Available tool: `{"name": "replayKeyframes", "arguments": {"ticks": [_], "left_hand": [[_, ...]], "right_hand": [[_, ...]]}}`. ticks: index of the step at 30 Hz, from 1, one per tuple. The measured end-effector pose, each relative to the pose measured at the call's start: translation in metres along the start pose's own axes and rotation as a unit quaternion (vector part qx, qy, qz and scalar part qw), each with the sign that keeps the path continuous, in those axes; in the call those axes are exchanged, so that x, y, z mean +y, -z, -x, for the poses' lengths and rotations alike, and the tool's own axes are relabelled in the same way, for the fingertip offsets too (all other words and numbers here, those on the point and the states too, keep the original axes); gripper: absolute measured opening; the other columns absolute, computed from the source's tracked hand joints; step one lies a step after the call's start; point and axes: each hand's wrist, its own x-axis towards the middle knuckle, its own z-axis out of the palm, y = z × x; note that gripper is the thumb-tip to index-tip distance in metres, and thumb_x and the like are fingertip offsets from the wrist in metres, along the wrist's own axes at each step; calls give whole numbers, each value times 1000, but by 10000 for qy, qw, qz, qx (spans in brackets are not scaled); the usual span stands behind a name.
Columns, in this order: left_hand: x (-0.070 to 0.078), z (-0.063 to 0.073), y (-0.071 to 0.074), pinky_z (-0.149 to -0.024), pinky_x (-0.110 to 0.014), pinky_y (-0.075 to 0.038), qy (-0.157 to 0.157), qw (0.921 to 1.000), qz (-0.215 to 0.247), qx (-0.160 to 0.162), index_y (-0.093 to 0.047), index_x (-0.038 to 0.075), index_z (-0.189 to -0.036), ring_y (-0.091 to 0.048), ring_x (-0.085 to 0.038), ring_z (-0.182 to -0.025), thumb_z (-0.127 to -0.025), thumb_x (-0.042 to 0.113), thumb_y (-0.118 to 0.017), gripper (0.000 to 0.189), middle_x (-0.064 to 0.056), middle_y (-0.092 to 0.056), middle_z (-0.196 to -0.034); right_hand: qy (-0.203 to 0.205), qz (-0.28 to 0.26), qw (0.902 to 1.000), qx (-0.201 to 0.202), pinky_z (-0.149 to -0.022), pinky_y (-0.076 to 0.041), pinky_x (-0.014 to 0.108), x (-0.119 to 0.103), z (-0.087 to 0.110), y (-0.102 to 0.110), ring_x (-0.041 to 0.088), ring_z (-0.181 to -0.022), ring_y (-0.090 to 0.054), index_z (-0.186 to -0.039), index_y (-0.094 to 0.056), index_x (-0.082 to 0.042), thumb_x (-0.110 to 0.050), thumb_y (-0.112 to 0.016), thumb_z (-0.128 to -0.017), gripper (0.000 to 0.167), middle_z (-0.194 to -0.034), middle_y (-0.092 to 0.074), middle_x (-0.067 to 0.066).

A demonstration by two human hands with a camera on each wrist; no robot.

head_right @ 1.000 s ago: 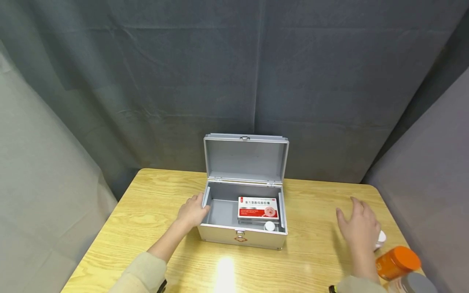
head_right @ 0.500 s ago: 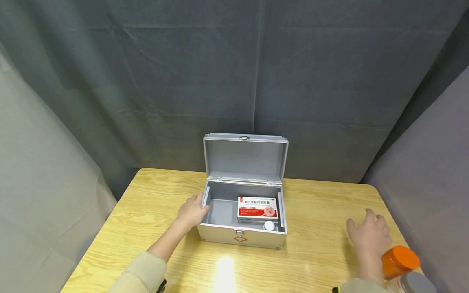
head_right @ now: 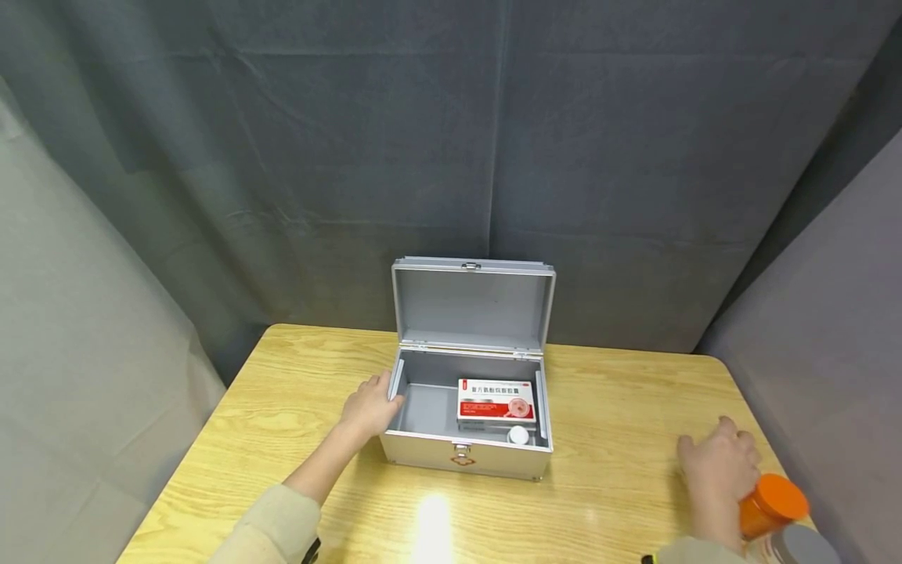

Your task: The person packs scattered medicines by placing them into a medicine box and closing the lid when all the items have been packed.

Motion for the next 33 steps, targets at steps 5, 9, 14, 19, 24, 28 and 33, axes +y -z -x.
{"name": "replayKeyframes", "arguments": {"ticks": [5,9,14,19,24,28,33], "left_hand": [[0,0,0,-91,-51,-39,8,10000,16,-5,-40,5,-132,-45,-36,-118,-89,37,-46,54,-21,-46,-131],[1,1,0,-92,-51,-38,7,10000,14,0,-40,5,-132,-44,-37,-119,-89,37,-46,54,-22,-45,-132],[1,1,0,-91,-51,-39,-1,10000,-1,-2,-40,4,-131,-44,-37,-119,-89,37,-46,54,-22,-45,-132],[0,0,0,-90,-52,-39,3,10000,10,-2,-40,4,-131,-44,-37,-118,-89,38,-46,54,-22,-45,-132],[0,0,-1,-90,-52,-39,11,10000,29,5,-40,5,-131,-44,-37,-118,-89,38,-46,54,-22,-45,-132],[0,-1,-2,-90,-52,-39,7,10000,36,9,-40,5,-131,-45,-37,-117,-89,38,-46,54,-21,-45,-132],[-1,-1,-2,-89,-52,-39,-7,10000,39,24,-40,5,-130,-45,-37,-116,-89,37,-46,53,-21,-46,-131]], "right_hand": [[-33,-160,9998,77,-81,-29,64,4,2,-4,60,-112,-18,-136,-15,11,-29,-50,-83,75,-127,-14,45],[-50,-300,9994,148,-76,-32,64,5,4,-7,62,-108,-20,-133,-16,13,-25,-49,-83,71,-122,-16,48],[-50,-404,9990,166,-72,-34,62,5,7,-8,63,-104,-22,-130,-18,15,-20,-48,-82,67,-116,-18,51],[-43,-482,9986,223,-73,-32,62,4,6,-7,63,-102,-23,-126,-18,18,-18,-48,-82,64,-113,-19,52],[79,-364,9988,305,-74,-28,60,5,4,-9,63,-96,-25,-116,-23,23,-16,-48,-81,59,-106,-24,53],[229,-147,9991,319,-79,-22,60,7,2,-8,62,-93,-27,-110,-27,26,-16,-49,-81,56,-99,-28,52],[300,-56,9991,298,-78,-21,60,7,5,-6,61,-91,-29,-108,-29,25,-18,-49,-81,55,-96,-30,51]]}}
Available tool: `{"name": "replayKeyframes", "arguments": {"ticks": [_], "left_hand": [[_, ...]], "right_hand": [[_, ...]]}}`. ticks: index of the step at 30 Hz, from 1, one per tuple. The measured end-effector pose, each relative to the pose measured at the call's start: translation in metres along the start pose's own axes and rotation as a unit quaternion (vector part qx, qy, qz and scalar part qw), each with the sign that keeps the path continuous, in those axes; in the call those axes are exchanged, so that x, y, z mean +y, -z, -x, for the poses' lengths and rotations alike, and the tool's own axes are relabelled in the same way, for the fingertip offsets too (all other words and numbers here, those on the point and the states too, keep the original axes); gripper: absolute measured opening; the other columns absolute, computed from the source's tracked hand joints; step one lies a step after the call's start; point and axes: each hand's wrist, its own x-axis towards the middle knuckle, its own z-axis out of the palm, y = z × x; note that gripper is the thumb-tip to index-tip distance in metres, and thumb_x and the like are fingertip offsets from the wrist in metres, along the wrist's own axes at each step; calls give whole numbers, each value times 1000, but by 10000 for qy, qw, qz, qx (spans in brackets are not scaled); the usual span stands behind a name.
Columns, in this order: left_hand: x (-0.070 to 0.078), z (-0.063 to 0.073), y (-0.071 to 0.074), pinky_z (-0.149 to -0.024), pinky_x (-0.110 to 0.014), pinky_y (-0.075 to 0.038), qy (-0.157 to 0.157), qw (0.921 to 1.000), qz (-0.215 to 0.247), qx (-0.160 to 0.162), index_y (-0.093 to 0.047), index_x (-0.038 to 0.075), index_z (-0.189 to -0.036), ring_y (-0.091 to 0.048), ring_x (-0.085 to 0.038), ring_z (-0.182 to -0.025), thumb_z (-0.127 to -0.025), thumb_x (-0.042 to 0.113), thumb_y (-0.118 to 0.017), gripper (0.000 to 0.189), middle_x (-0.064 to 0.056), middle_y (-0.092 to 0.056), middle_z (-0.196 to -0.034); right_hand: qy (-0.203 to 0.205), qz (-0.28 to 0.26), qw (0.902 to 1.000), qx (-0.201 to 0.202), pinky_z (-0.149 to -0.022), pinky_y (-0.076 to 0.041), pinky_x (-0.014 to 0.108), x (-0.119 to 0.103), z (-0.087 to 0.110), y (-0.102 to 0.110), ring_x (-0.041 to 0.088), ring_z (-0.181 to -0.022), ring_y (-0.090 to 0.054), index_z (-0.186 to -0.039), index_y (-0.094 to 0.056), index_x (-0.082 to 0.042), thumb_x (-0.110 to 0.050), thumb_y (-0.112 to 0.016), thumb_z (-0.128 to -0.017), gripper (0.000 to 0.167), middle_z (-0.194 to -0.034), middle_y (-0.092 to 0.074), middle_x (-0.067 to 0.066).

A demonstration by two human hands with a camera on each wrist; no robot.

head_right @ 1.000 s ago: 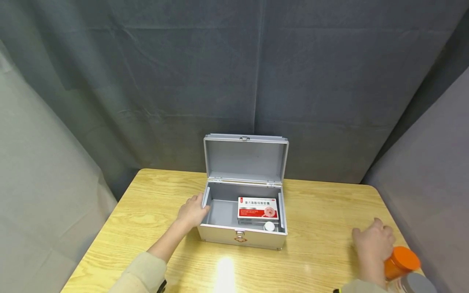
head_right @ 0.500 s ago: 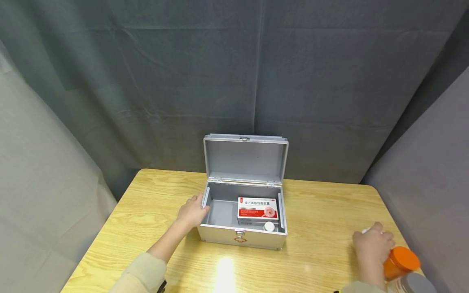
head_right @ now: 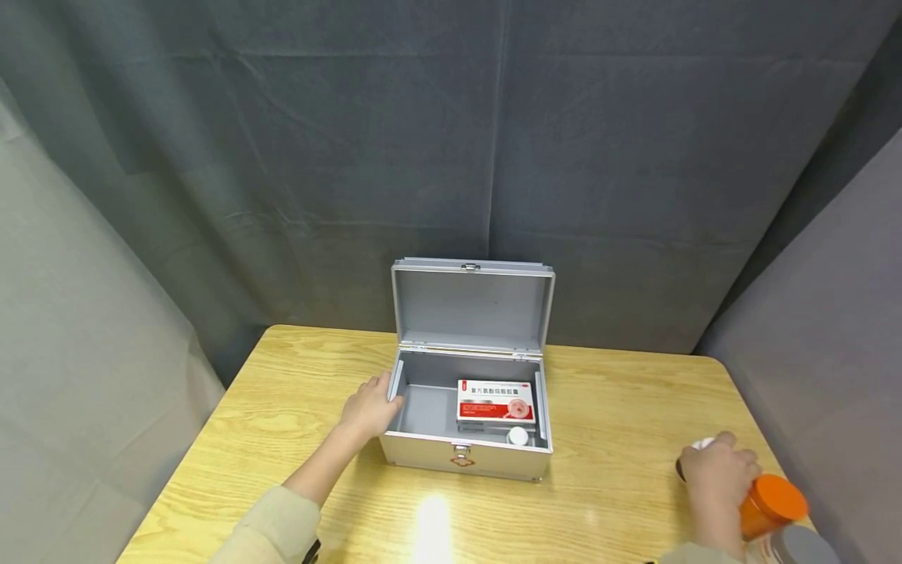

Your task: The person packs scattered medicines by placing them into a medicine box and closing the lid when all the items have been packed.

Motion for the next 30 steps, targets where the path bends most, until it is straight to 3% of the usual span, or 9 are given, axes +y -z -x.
{"name": "replayKeyframes", "arguments": {"ticks": [15,22,30], "left_hand": [[-1,0,0,-90,-53,-39,17,10000,1,-21,-39,5,-132,-44,-38,-119,-89,38,-45,55,-22,-44,-132],[-1,0,0,-90,-53,-39,25,10000,34,-55,-39,5,-132,-44,-37,-119,-89,37,-45,54,-21,-44,-132],[-1,0,1,-92,-52,-38,46,10000,33,-74,-38,5,-134,-43,-37,-120,-90,38,-45,55,-21,-44,-133]], "right_hand": [[189,85,9996,211,-77,-27,58,-3,4,-3,58,-90,-34,-108,-37,22,-24,-52,-83,54,-95,-38,47],[666,-38,9951,732,-68,-35,56,-11,13,-5,54,-86,-42,-105,-48,16,-26,-59,-80,50,-93,-48,42],[1198,-108,9889,871,-65,-36,54,-27,19,-5,50,-83,-42,-109,-47,10,-27,-53,-81,47,-93,-43,38]]}}
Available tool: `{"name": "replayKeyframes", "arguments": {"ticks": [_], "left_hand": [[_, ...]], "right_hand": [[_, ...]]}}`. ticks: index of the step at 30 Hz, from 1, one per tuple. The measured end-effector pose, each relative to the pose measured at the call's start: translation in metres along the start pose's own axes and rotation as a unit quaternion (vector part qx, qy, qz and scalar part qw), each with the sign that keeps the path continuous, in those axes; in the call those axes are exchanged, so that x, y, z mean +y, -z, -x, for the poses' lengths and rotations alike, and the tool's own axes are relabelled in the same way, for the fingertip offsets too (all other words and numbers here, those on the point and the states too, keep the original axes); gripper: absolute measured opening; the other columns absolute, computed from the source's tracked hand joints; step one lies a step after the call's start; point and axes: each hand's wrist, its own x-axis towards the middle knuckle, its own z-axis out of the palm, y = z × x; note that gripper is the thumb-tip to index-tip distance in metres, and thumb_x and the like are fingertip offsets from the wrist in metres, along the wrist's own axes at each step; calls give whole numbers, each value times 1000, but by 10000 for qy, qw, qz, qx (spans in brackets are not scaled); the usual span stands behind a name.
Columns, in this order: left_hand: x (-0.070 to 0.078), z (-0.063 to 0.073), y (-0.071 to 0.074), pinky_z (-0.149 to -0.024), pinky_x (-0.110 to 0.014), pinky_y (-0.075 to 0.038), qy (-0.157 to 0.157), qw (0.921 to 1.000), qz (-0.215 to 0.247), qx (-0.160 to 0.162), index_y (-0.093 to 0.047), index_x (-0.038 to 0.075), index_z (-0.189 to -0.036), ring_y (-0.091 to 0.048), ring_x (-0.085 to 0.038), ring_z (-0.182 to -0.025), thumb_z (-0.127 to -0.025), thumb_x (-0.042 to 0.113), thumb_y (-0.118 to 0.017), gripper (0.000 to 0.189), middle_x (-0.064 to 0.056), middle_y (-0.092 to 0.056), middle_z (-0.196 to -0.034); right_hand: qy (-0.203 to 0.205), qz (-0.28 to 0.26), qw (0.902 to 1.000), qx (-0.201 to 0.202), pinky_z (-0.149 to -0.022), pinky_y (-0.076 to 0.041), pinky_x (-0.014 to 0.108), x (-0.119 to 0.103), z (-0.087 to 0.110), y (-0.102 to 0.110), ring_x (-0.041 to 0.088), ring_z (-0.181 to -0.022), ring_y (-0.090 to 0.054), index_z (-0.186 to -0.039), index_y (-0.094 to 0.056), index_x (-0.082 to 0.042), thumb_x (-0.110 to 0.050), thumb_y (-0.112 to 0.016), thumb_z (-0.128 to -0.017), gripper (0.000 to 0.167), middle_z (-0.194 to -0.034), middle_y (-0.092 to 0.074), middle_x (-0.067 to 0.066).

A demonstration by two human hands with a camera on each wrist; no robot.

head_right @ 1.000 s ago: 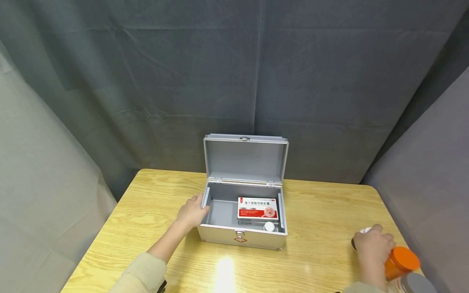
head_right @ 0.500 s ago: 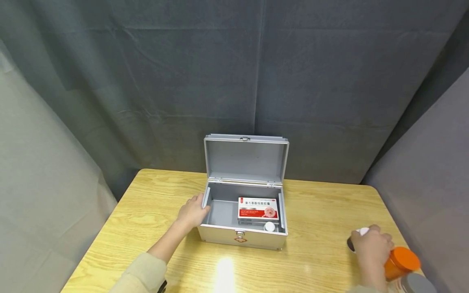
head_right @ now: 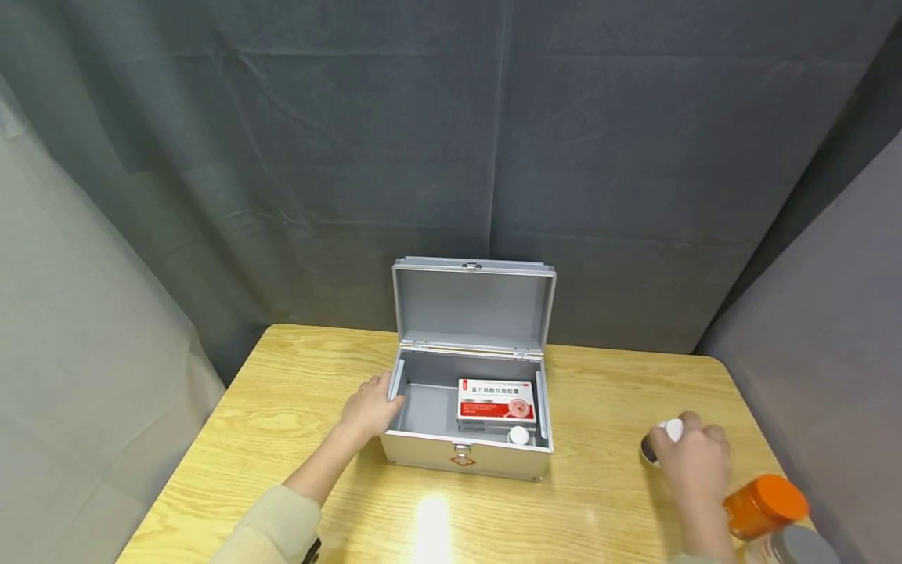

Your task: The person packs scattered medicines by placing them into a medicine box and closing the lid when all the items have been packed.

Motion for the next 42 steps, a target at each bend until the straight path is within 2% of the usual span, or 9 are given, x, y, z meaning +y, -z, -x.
{"name": "replayKeyframes", "arguments": {"ticks": [5,12,25,35,42], "left_hand": [[0,0,1,-90,-52,-39,-35,10000,-6,31,-39,5,-132,-45,-36,-117,-89,37,-45,54,-21,-45,-131],[0,1,2,-89,-51,-40,-33,10000,-24,14,-38,6,-133,-46,-36,-116,-89,38,-44,55,-20,-46,-131],[1,1,2,-88,-51,-41,-44,10000,-38,27,-40,5,-132,-47,-35,-115,-89,38,-44,54,-20,-47,-129],[1,1,1,-91,-52,-39,-21,10000,15,0,-38,6,-135,-44,-37,-120,-89,38,-45,56,-21,-44,-133],[0,1,1,-90,-52,-39,-29,10000,37,-16,-38,6,-135,-44,-37,-119,-89,40,-44,57,-21,-44,-133]], "right_hand": [[560,-105,9981,235,-61,-36,54,-11,3,2,49,-81,-42,-110,-48,7,-25,-52,-82,43,-95,-42,37],[1280,-59,9916,168,-62,-37,55,-30,0,12,48,-82,-43,-111,-50,6,-27,-53,-84,42,-97,-43,36],[1958,-277,9802,112,-64,-35,56,-78,1,33,49,-87,-41,-113,-50,-1,-20,-49,-84,34,-101,-41,35],[2621,-471,9619,622,-59,-37,52,-112,3,35,42,-80,-45,-106,-54,-7,-14,-54,-76,30,-93,-45,27],[3009,-688,9479,788,-58,-39,48,-134,4,30,36,-79,-46,-103,-57,-9,-11,-57,-73,30,-92,-47,21]]}}
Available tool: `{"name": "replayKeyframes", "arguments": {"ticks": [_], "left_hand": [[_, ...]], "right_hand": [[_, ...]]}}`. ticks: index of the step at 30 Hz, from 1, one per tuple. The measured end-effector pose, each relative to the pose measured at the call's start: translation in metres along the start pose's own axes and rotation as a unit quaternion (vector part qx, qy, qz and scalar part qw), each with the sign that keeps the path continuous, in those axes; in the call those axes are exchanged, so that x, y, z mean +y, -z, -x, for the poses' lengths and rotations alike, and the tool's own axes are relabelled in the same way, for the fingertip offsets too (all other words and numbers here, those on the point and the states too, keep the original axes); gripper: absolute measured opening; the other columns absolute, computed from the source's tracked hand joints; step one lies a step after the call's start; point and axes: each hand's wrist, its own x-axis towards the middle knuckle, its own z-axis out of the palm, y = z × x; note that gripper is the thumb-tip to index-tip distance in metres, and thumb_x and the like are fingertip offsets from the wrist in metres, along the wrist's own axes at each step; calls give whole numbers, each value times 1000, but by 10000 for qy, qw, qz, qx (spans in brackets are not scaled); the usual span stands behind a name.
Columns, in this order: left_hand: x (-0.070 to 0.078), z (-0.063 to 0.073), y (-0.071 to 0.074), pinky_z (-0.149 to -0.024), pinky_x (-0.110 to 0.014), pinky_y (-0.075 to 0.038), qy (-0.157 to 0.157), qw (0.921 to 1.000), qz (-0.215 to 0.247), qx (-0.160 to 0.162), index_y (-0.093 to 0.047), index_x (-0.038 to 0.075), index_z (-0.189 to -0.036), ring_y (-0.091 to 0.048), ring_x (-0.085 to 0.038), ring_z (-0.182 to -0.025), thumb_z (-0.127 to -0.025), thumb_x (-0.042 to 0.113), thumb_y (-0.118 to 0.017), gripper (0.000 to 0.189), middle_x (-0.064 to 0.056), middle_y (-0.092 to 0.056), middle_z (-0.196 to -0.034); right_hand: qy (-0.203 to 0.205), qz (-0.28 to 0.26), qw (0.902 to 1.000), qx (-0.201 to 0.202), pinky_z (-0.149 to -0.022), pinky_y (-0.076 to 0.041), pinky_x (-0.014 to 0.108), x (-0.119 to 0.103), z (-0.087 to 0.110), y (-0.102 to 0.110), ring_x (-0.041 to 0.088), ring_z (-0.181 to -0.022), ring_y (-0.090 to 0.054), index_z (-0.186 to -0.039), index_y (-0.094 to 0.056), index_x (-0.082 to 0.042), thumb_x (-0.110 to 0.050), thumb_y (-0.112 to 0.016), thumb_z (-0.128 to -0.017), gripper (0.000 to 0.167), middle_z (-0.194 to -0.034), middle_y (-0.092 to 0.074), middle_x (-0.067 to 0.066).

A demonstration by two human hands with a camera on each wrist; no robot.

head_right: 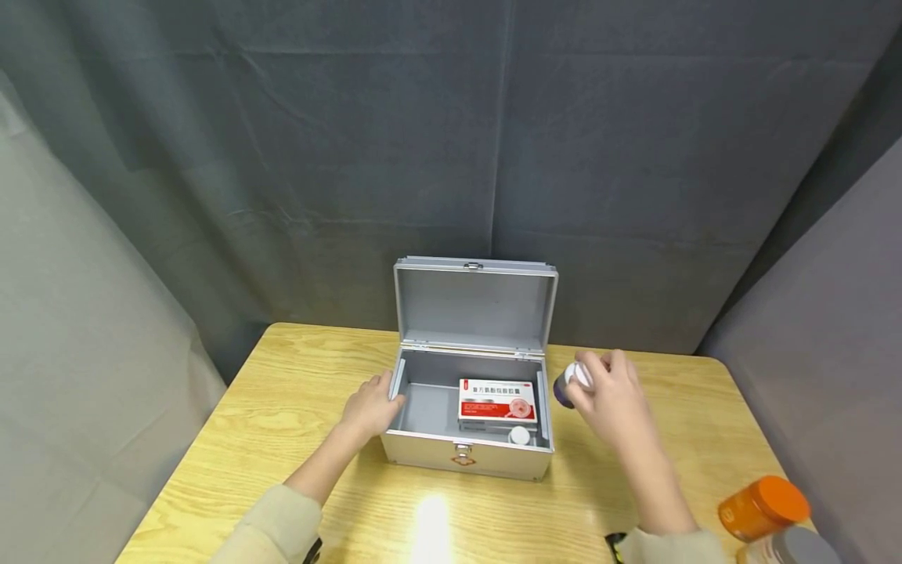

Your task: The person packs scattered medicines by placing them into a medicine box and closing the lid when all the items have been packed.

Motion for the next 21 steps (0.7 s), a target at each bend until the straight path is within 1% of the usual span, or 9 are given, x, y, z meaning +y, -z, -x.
{"name": "replayKeyframes", "arguments": {"ticks": [4,6,10,14,21], "left_hand": [[0,0,0,-91,-52,-39,10,10000,-3,-20,-37,6,-135,-43,-37,-120,-89,41,-43,58,-21,-43,-134],[1,0,0,-91,-52,-39,14,10000,3,-6,-38,6,-135,-43,-37,-120,-89,41,-43,58,-21,-44,-134],[1,1,0,-92,-52,-38,19,10000,20,3,-37,6,-135,-43,-37,-120,-89,41,-43,58,-21,-43,-134],[1,0,0,-92,-52,-38,23,10000,37,-3,-37,6,-136,-43,-37,-120,-89,40,-43,58,-21,-43,-134],[1,0,-1,-91,-52,-39,3,10000,-4,-6,-38,6,-135,-44,-36,-119,-89,41,-43,58,-20,-45,-133]], "right_hand": [[251,-187,9995,53,-61,-39,45,-9,-5,-5,33,-79,-46,-102,-59,-7,-10,-59,-71,31,-89,-47,18],[358,-258,9990,10,-62,-40,44,-14,-7,-9,32,-79,-46,-103,-59,-7,-10,-59,-72,31,-88,-47,17],[512,-335,9981,-92,-59,-41,41,-22,-10,-18,30,-78,-46,-103,-59,-8,-11,-59,-72,31,-88,-47,14],[681,-414,9964,-295,-57,-41,38,-31,-12,-28,28,-78,-46,-103,-59,-11,-13,-60,-73,30,-88,-47,12],[762,-489,9930,-754,-57,-41,34,-42,-9,-46,24,-77,-46,-105,-58,-15,-18,-62,-76,30,-89,-47,8]]}}
